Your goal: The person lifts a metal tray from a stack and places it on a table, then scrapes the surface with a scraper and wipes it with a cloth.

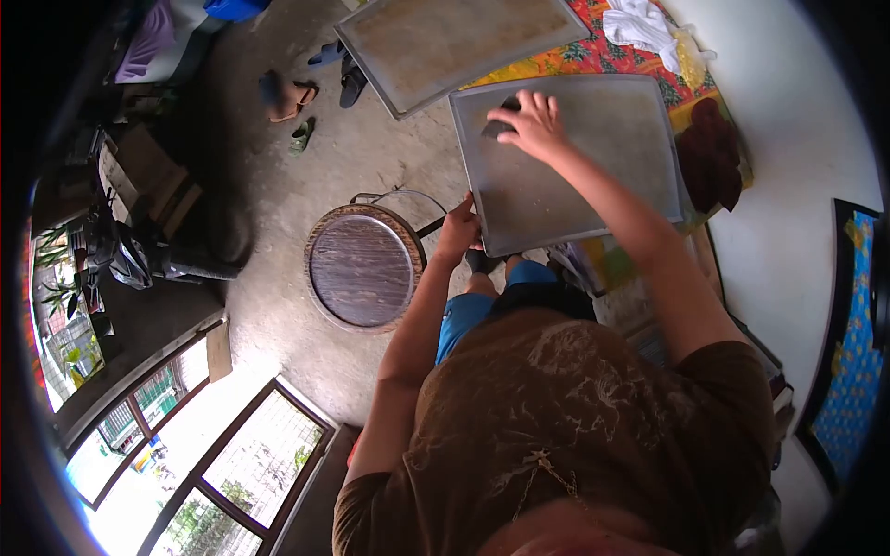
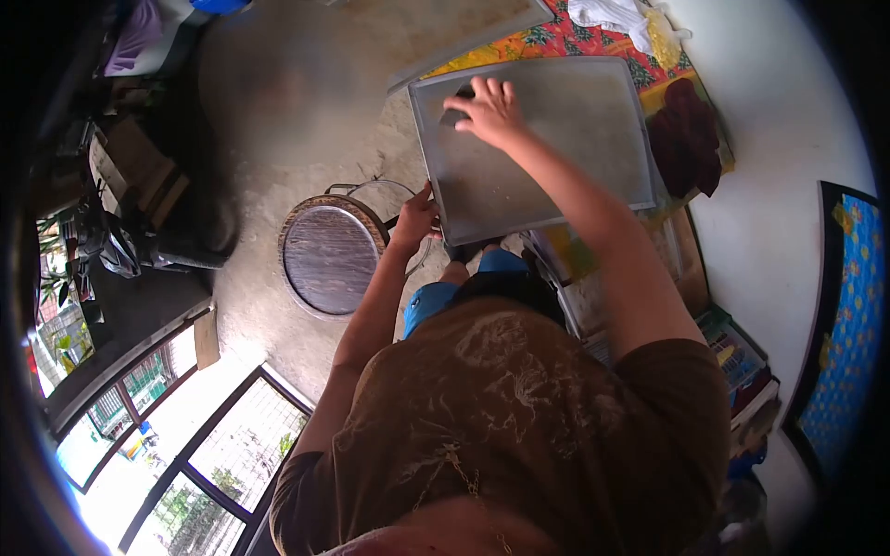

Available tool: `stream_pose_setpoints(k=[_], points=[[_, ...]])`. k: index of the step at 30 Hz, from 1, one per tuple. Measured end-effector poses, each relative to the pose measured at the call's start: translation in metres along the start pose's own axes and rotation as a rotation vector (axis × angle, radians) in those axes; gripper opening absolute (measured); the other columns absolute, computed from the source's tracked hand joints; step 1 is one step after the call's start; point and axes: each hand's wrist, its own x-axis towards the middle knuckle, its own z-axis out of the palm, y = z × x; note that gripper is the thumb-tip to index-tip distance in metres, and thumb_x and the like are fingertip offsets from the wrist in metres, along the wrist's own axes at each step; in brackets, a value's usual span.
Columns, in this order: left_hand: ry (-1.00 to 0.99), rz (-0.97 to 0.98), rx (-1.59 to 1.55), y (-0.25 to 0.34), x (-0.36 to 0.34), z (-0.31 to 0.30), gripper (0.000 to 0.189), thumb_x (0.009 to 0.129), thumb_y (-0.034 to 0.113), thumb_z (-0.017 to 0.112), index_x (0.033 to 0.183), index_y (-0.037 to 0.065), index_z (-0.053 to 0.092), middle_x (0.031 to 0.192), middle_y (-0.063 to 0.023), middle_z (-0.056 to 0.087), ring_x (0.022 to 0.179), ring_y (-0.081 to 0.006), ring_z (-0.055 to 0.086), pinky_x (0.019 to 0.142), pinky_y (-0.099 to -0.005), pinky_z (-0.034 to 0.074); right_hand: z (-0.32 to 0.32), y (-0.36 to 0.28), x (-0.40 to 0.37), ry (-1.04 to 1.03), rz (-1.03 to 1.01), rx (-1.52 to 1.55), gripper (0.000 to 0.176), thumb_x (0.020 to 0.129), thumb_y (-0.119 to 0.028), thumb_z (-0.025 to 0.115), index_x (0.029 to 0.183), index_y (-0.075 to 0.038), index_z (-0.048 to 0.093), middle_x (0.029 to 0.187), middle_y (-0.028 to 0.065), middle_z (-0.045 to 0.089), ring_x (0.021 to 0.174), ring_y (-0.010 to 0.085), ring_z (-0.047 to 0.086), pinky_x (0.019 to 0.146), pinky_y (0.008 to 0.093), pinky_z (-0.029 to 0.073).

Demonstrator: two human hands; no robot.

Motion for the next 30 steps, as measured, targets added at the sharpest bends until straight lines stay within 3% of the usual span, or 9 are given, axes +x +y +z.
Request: stream_pose_setpoints(k=[5,8,11,13,17,21,28,30], points=[[0.001,0.02,-0.021,0.001,-0.001,0.0,0.062,0.085,-0.001,0.045,0.145,0.005,0.031,0.075,-0.0071,0.058,0.057,-0.0125,0.057,0.047,-0.0275,0.053,0.008,-0.023,-0.051,-0.026,-0.148,0.081,0.043,0.07,-0.039,0.075,0.112,-0.04,0.062,0.107,0.0049,0.047,0.104,0.0251,0.044,0.086,0.0395,0.033],[-0.046,-0.003,0.056,-0.009,0.008,-0.006,0.065,0.088,0.001,0.046,0.149,0.009,0.023,0.088,-0.0089,0.062,0.063,-0.0152,0.062,0.05,-0.0282,0.054,0.004,-0.032,-0.093,-0.042,-0.178,0.099,0.044,0.068,-0.039,0.077,0.109,-0.039,0.063,0.104,0.0051,0.047,0.103,0.0258,0.045,0.086,0.0407,0.034],[-0.079,0.007,0.05,-0.004,0.006,-0.006,0.065,0.089,0.002,0.047,0.149,0.009,0.023,0.083,-0.0078,0.059,0.063,-0.0154,0.062,0.051,-0.0287,0.055,-0.02,-0.012,-0.095,0.056,0.075,0.13,0.045,0.063,-0.036,0.08,0.106,-0.037,0.065,0.1,0.0056,0.047,0.1,0.0267,0.049,0.083,0.0444,0.038],[-0.093,0.013,0.064,0.001,0.001,-0.006,0.065,0.089,0.002,0.047,0.149,0.009,0.022,0.082,-0.008,0.059,0.062,-0.0153,0.061,0.051,-0.0287,0.055,-0.033,0.025,-0.097,0.232,0.316,0.117,0.047,0.063,-0.037,0.081,0.107,-0.036,0.065,0.102,0.0069,0.049,0.097,0.029,0.051,0.081,0.0469,0.042],[-0.108,-0.01,0.044,0.002,0.003,-0.005,0.065,0.09,0.003,0.047,0.149,0.008,0.021,0.083,-0.0087,0.059,0.063,-0.0152,0.061,0.051,-0.0286,0.056,-0.067,0.113,-0.121,0.126,0.915,-0.24,0.05,0.071,-0.044,0.075,0.118,-0.038,0.058,0.106,0.0098,0.05,0.102,0.0337,0.051,0.083,0.0492,0.042],[-0.1,-0.024,0.052,0.008,0.003,-0.001,0.062,0.09,0.004,0.047,0.148,0.009,0.025,0.082,-0.0072,0.06,0.061,-0.0132,0.06,0.049,-0.0272,0.055,-0.059,0.161,-0.139,0.123,1.191,-0.321,0.05,0.072,-0.044,0.074,0.119,-0.038,0.058,0.11,0.0108,0.05,0.106,0.0329,0.05,0.086,0.0486,0.041],[-0.129,-0.053,0.096,0.0,0.008,-0.01,0.063,0.093,0.005,0.044,0.15,0.013,0.019,0.097,-0.0109,0.065,0.071,-0.0189,0.067,0.051,-0.028,0.056,-0.057,0.133,-0.138,0.077,0.837,-0.351,0.05,0.07,-0.037,0.077,0.116,-0.039,0.058,0.11,0.0071,0.049,0.104,0.0295,0.05,0.084,0.0449,0.041],[-0.142,-0.04,0.072,-0.002,0.012,-0.011,0.063,0.094,0.005,0.045,0.15,0.013,0.019,0.099,-0.0109,0.066,0.072,-0.0189,0.067,0.051,-0.0279,0.056,-0.067,0.159,-0.139,0.05,0.921,-0.386,0.049,0.07,-0.04,0.077,0.115,-0.039,0.058,0.107,0.0061,0.048,0.1,0.0282,0.05,0.081,0.0436,0.041]])
